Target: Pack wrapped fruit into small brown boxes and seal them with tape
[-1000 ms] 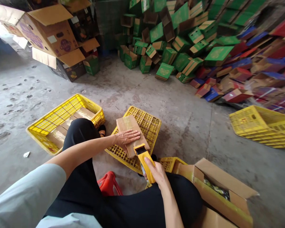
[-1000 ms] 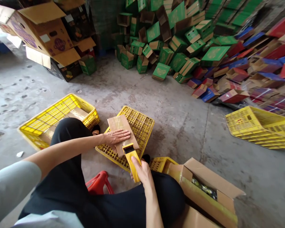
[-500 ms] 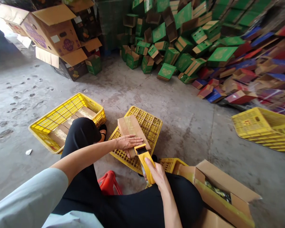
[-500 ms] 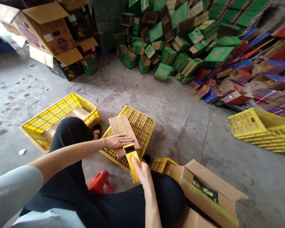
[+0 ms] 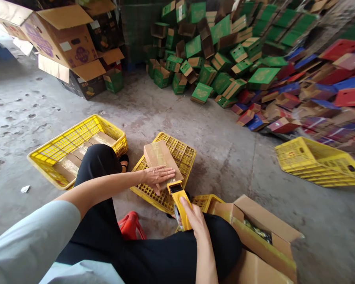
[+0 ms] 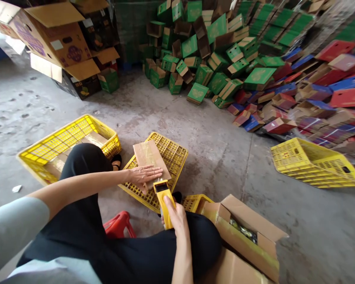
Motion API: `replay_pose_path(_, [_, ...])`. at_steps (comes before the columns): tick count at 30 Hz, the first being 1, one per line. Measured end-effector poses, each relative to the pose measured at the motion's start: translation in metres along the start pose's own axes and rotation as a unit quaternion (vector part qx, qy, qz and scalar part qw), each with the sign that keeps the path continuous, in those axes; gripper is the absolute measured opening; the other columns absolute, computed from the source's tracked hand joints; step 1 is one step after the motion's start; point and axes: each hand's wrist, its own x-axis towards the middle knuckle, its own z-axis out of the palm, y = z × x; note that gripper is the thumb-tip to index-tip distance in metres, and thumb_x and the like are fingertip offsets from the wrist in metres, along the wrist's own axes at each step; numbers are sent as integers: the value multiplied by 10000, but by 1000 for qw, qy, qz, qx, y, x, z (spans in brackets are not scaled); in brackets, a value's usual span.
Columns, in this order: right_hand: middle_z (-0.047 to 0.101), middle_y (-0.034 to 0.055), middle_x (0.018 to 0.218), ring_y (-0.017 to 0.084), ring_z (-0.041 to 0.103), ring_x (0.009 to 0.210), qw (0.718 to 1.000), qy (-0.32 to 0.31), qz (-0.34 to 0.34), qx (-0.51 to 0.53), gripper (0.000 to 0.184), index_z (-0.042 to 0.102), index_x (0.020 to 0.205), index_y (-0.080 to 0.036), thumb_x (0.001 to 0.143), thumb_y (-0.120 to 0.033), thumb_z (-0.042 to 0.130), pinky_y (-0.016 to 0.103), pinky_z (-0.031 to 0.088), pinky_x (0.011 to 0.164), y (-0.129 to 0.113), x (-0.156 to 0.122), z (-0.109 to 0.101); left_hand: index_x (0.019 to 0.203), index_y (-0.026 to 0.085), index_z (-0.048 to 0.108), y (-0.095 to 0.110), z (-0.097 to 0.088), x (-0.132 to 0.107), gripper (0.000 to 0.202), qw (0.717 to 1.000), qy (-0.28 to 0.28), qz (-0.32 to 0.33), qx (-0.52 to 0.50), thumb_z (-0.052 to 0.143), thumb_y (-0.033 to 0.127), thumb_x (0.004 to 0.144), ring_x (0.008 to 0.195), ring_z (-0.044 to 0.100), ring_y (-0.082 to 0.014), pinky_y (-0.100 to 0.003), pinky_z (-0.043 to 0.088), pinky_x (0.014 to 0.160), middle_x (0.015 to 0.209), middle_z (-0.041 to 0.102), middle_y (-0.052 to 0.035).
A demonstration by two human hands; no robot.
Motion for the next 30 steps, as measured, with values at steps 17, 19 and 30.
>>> replay_pose_path(17, [693,56,565,234,680,484,1000,-28,0,12,575,675,870,-198,820,-769,615,304,533,485,-15,6,23,1662,78,200,-3,7,-16,880,991,57,-124,2,534,545,995,1610,153,-342,-489,200,1289,1709,201,-234])
replay_pose_path(19, [693,58,566,234,679,482,1000,-18,2,16,602,679,875,-197,815,-790,598,307,542,493,-11,4,29,1666,89,193,-3,7,-15,892,991,58,-119,-1,537,562,992,1612,146,-337,-481,196,1289,1711,193,-229])
replay_pose_path(30, [706,71,563,253,709,511,999,34,1,32,694,703,987,-151,822,-812,572,297,534,467,6,-15,54,1658,103,224,-5,2,-11,871,994,27,-110,-10,545,554,986,1607,181,-324,-469,221,1277,1718,188,-212])
